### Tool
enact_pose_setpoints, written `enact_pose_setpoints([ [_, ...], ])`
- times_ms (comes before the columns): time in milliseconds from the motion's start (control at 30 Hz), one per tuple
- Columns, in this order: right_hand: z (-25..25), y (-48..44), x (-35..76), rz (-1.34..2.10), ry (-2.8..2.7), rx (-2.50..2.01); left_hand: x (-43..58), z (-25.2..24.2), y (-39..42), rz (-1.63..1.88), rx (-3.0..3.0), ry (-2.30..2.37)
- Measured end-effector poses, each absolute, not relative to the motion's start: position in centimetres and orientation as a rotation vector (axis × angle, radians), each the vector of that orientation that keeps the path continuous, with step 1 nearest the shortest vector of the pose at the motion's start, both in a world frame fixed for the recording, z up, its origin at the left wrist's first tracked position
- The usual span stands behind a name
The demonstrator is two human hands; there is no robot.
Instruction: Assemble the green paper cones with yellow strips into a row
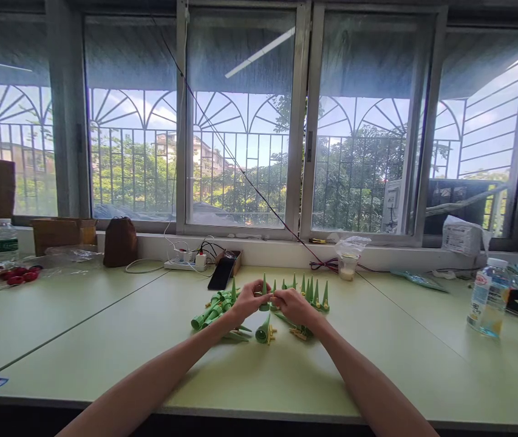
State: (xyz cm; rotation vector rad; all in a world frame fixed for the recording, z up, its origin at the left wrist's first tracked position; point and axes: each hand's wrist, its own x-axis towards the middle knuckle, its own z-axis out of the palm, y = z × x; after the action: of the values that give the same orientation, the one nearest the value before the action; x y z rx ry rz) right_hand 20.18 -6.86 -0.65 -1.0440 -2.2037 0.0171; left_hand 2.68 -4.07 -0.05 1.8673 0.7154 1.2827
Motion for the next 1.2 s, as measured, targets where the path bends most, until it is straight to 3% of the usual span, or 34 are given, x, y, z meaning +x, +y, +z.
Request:
enact_pose_setpoints([
  [467,-0.68,-6.70,20.01,0.155,-2.114,-1.021,2.80,0.16,-4.35,1.307,1.864,0.790],
  [1200,-1.36,-6.18,20.39,0.081,-2.153,-1.059,2.64,-0.50,-3.67,1.281,1.770,0.710],
])
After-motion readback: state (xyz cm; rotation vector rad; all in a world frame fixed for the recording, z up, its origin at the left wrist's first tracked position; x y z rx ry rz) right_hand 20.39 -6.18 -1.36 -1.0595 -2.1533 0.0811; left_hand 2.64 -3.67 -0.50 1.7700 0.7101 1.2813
